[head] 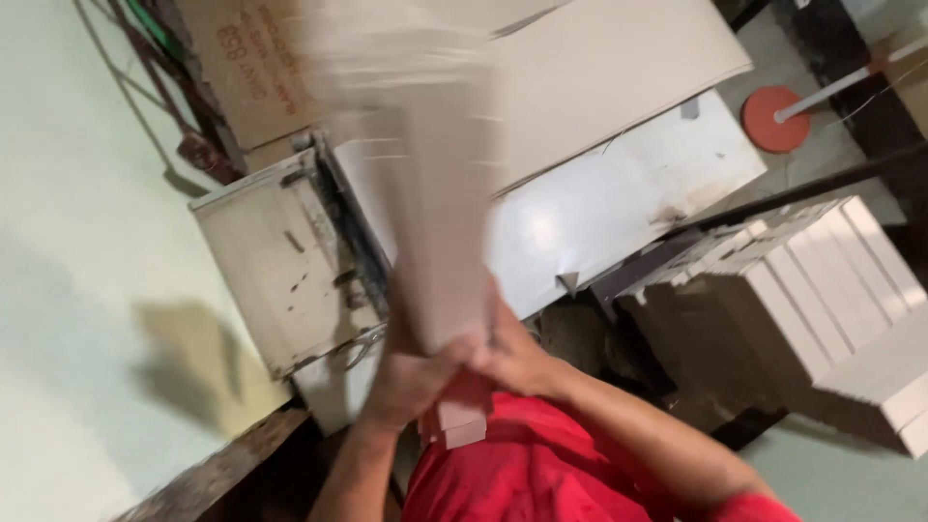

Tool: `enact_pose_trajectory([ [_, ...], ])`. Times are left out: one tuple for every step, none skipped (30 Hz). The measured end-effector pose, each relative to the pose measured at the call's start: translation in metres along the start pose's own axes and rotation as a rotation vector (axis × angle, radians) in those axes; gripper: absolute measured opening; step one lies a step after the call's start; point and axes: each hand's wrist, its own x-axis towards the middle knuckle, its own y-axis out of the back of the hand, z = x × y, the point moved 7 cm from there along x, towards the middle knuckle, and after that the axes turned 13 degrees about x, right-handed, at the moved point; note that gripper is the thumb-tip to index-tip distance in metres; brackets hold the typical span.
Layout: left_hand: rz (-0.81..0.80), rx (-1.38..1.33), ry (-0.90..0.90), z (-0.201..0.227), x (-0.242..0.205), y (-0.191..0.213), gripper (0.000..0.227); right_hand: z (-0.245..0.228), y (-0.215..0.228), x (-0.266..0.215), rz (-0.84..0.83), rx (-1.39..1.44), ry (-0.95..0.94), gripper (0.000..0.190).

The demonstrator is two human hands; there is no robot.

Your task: The person uses a manual paper cutter to trim large sheets of white paper into smaller rectangular pieces. They align the paper against the guide, pull down the lever to cut, and then stack the cut pieces on the table.

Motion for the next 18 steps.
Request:
enact_pose_trajectory([
  [-0.067, 0.183, -0.157, 0.039, 0.009, -0.032, 0.110, 0.025, 0.037, -0.017, 0.052, -0.009, -0.057, 0.121],
  [-0.128, 0.364, -0.305, 0.075, 0.013, -0.067, 0.119, 0.051, 0.074, -0.037, 0.102, -0.015, -0.123, 0.121],
  [-0.122, 0.360, -0.300, 0.070, 0.027, -0.087, 0.119, 0.053, 0.095, -0.037, 0.096, -0.015, -0.130, 0.121],
  [-0.065, 0.633, -0.248, 0.059, 0.041, -0.106, 0.119, 0.060, 0.122, -0.043, 0.159, -0.030, -0.214, 0.108],
  [-0.011, 0.906, -0.189, 0.047, 0.057, -0.124, 0.120, 0.069, 0.150, -0.048, 0.222, -0.045, -0.298, 0.097],
  [-0.004, 0.896, -0.168, 0.026, 0.076, -0.133, 0.120, 0.082, 0.172, -0.057, 0.212, -0.046, -0.319, 0.097],
  [-0.010, 1.102, -0.159, 0.003, 0.095, -0.146, 0.118, 0.105, 0.196, -0.070, 0.152, -0.317, -0.519, 0.079],
  [-0.016, 1.308, -0.143, -0.020, 0.112, -0.160, 0.116, 0.126, 0.224, -0.086, 0.078, -0.591, -0.710, 0.062],
  [-0.010, 1.299, -0.118, -0.054, 0.128, -0.163, 0.116, 0.156, 0.248, -0.110, 0.057, -0.590, -0.727, 0.062],
  [-0.012, 1.482, -0.183, -0.084, 0.143, -0.169, 0.117, 0.192, 0.261, -0.136, -0.214, -0.754, -0.790, 0.064],
  [-0.018, 1.665, -0.250, -0.116, 0.157, -0.175, 0.119, 0.227, 0.276, -0.166, -0.495, -0.908, -0.838, 0.066],
  [-0.022, 1.665, -0.231, -0.130, 0.165, -0.177, 0.119, 0.226, 0.284, -0.165, -0.509, -0.898, -0.846, 0.066],
  [-0.115, 1.743, -0.208, -0.149, 0.172, -0.181, 0.116, 0.223, 0.288, -0.162, -0.541, -0.910, -0.790, 0.064],
  [-0.209, 1.817, -0.184, -0.169, 0.178, -0.181, 0.114, 0.221, 0.291, -0.158, -0.574, -0.922, -0.732, 0.062],
  [-0.213, 1.815, -0.164, -0.179, 0.182, -0.181, 0.114, 0.208, 0.293, -0.139, -0.589, -0.912, -0.739, 0.062],
  [-0.213, 1.848, -0.211, -0.187, 0.184, -0.183, 0.113, 0.189, 0.296, -0.112, -0.490, -0.899, -0.656, 0.048],
  [-0.213, 1.881, -0.258, -0.195, 0.184, -0.183, 0.112, 0.170, 0.298, -0.087, -0.391, -0.884, -0.575, 0.038],
  [-0.212, 1.878, -0.242, -0.207, 0.191, -0.181, 0.112, 0.182, 0.305, -0.085, -0.403, -0.879, -0.579, 0.038],
])
